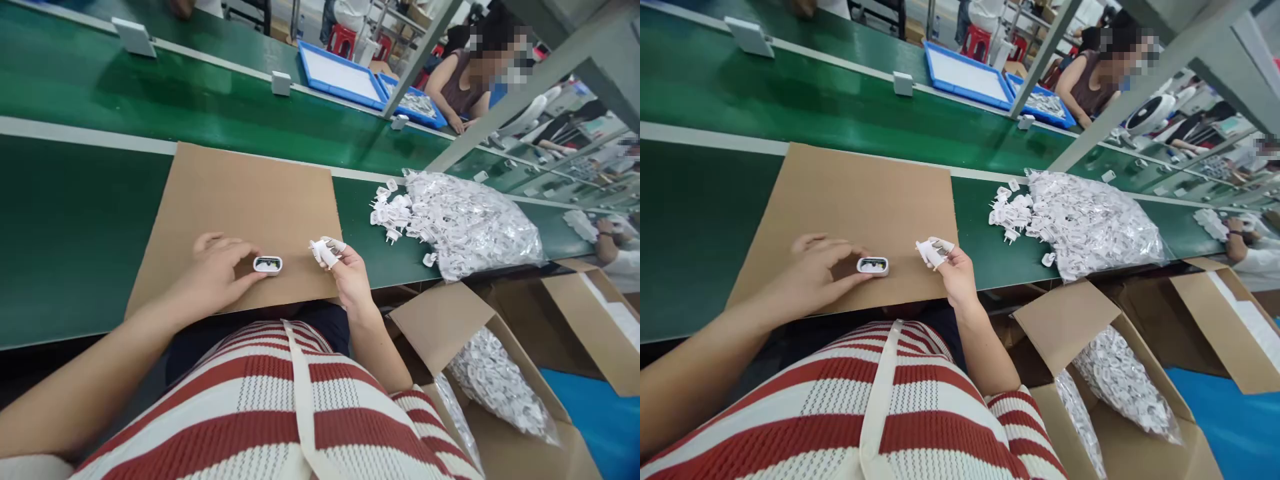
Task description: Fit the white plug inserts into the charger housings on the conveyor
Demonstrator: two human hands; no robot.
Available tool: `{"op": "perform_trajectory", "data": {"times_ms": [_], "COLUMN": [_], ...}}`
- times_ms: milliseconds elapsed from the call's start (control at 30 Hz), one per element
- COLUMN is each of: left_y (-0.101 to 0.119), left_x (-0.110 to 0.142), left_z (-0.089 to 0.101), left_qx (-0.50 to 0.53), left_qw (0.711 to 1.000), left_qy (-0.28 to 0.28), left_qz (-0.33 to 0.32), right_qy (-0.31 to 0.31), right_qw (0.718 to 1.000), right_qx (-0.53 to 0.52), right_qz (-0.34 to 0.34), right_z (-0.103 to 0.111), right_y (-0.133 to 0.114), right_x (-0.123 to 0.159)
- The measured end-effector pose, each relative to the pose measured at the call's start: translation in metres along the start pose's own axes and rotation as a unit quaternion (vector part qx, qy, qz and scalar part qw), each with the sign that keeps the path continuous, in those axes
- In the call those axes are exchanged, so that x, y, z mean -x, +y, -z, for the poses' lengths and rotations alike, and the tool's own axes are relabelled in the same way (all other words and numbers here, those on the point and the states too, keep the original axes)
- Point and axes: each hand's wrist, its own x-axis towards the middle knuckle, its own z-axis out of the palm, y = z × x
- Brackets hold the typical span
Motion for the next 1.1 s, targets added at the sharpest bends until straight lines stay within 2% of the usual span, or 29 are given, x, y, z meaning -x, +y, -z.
{"op": "perform_trajectory", "data": {"times_ms": [100,233,300,367,433,500,567,633,700,800,867,933,1100], "left_y": [0.004,0.002,-0.001,-0.003,-0.004,-0.004,-0.004,-0.005,-0.005,-0.007,-0.008,-0.009,-0.01], "left_x": [0.007,0.006,0.005,0.005,0.006,0.008,0.009,0.01,0.011,0.011,0.011,0.01,0.01], "left_z": [-0.019,-0.033,-0.036,-0.038,-0.04,-0.041,-0.042,-0.044,-0.045,-0.046,-0.046,-0.047,-0.048], "left_qx": [0.083,0.138,0.151,0.16,0.165,0.163,0.157,0.15,0.147,0.146,0.141,0.135,0.13], "left_qw": [0.994,0.985,0.982,0.98,0.979,0.979,0.98,0.981,0.982,0.982,0.983,0.984,0.985], "left_qy": [0.032,0.076,0.085,0.088,0.092,0.099,0.105,0.108,0.11,0.11,0.107,0.105,0.099], "left_qz": [0.066,0.066,0.07,0.077,0.076,0.07,0.063,0.056,0.05,0.047,0.046,0.049,0.056], "right_qy": [-0.039,-0.043,-0.042,-0.046,-0.064,-0.091,-0.116,-0.124,-0.108,-0.058,-0.062,-0.105,-0.208], "right_qw": [0.999,0.992,0.978,0.949,0.906,0.867,0.85,0.852,0.87,0.904,0.907,0.886,0.803], "right_qx": [0.018,0.075,0.137,0.222,0.318,0.388,0.418,0.418,0.39,0.321,0.302,0.323,0.437], "right_qz": [0.011,0.089,0.148,0.218,0.274,0.299,0.299,0.291,0.283,0.277,0.288,0.315,0.349], "right_z": [-0.013,-0.02,-0.019,-0.017,-0.014,-0.012,-0.012,-0.012,-0.014,-0.021,-0.029,-0.037,-0.051], "right_y": [0.002,-0.006,-0.012,-0.015,-0.013,-0.007,0.0,0.006,0.008,0.003,-0.004,-0.012,-0.021], "right_x": [0.001,0.006,0.008,0.01,0.011,0.011,0.009,0.006,0.005,0.006,0.009,0.012,0.011]}}
